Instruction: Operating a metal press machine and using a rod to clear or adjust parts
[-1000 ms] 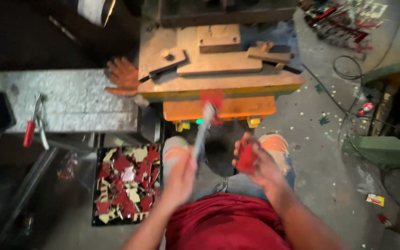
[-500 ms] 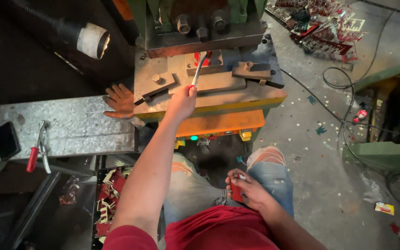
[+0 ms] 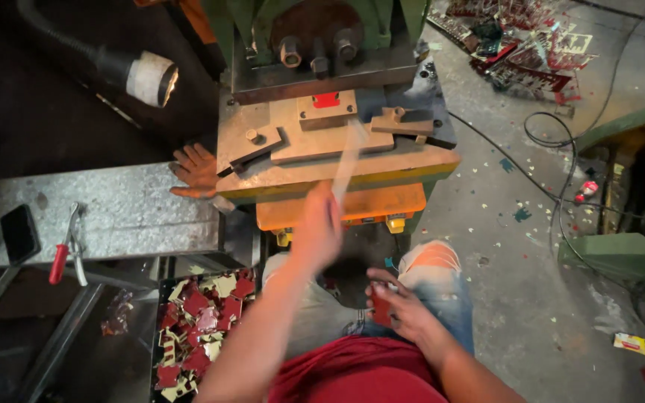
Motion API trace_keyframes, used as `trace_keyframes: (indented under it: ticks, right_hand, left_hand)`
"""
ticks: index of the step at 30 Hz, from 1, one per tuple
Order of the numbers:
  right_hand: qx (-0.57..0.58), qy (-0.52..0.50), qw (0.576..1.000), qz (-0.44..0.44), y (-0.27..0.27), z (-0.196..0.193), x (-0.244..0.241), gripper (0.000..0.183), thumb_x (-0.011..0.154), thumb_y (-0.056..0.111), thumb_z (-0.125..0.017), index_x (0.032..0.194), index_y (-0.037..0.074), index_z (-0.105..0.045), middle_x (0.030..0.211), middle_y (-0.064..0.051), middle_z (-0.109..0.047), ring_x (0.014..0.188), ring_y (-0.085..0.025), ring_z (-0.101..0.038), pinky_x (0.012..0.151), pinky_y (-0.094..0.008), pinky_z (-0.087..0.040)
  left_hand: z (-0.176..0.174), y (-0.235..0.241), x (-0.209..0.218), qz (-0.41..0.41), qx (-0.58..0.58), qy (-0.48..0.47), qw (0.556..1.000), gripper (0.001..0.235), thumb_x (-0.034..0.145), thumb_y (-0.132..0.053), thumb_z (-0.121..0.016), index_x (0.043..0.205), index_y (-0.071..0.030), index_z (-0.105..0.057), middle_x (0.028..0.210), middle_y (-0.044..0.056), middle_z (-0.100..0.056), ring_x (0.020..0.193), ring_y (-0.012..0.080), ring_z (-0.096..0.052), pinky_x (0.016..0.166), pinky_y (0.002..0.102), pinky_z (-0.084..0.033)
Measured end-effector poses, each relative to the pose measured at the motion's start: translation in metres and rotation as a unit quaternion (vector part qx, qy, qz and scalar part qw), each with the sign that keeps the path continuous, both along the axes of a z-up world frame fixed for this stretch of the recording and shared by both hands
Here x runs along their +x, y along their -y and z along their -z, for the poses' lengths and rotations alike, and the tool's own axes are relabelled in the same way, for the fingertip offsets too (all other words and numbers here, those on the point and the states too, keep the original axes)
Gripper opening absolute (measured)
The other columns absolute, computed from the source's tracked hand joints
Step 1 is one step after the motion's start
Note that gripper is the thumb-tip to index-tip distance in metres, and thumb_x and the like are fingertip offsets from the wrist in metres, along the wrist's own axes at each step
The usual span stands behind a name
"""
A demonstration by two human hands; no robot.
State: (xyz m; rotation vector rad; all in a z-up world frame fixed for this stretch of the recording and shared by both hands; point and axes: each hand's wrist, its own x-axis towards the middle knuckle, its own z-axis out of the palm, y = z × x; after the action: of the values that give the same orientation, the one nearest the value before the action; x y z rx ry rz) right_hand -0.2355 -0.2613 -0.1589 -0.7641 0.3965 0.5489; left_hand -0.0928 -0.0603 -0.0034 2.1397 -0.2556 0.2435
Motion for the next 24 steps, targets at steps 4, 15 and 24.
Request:
trace_keyframes:
  ticks: [4,15,24]
  right_hand:
    - [0.032,0.011,0.998,0.044,0.002,-0.001,-0.008,0.058,0.095,0.025,-0.063,0.151,0.014,-0.051,0.118,-0.012,-0.067,0.093,-0.023,-0.066,0.079,-0.038,-0.058]
    - [0.030,-0.052,0.998,0.006,-0.025,-0.017,-0.010,0.032,0.100,0.025,-0.061,0.129,0.011,-0.061,0.109,-0.018,-0.071,0.076,-0.026,-0.068,0.061,-0.035,-0.059]
    - [-0.002,-0.116,0.992,0.038,-0.023,-0.012,0.004,0.032,0.101,0.031,-0.062,0.129,0.018,-0.065,0.100,-0.011,-0.065,0.075,-0.021,-0.063,0.063,-0.040,-0.061]
  left_hand:
    - [0.035,-0.003,-0.102,0.126,0.104,0.003,0.987,0.041,0.087,-0.022,-0.067,0.125,-0.007,-0.061,0.097,0.014,-0.063,0.082,0.0340,-0.063,0.068,0.042,-0.054]
    - [0.355,-0.192,-0.243,-0.039,0.188,-0.040,0.981,0.078,0.085,-0.043,-0.064,0.147,0.000,-0.049,0.154,0.030,-0.047,0.126,0.0487,-0.059,0.101,0.052,-0.051]
    - [0.404,-0.201,-0.235,-0.076,0.288,-0.040,0.954,0.076,0.069,-0.064,-0.068,0.130,-0.019,-0.068,0.135,0.017,-0.068,0.087,0.0489,-0.072,0.081,0.054,-0.060]
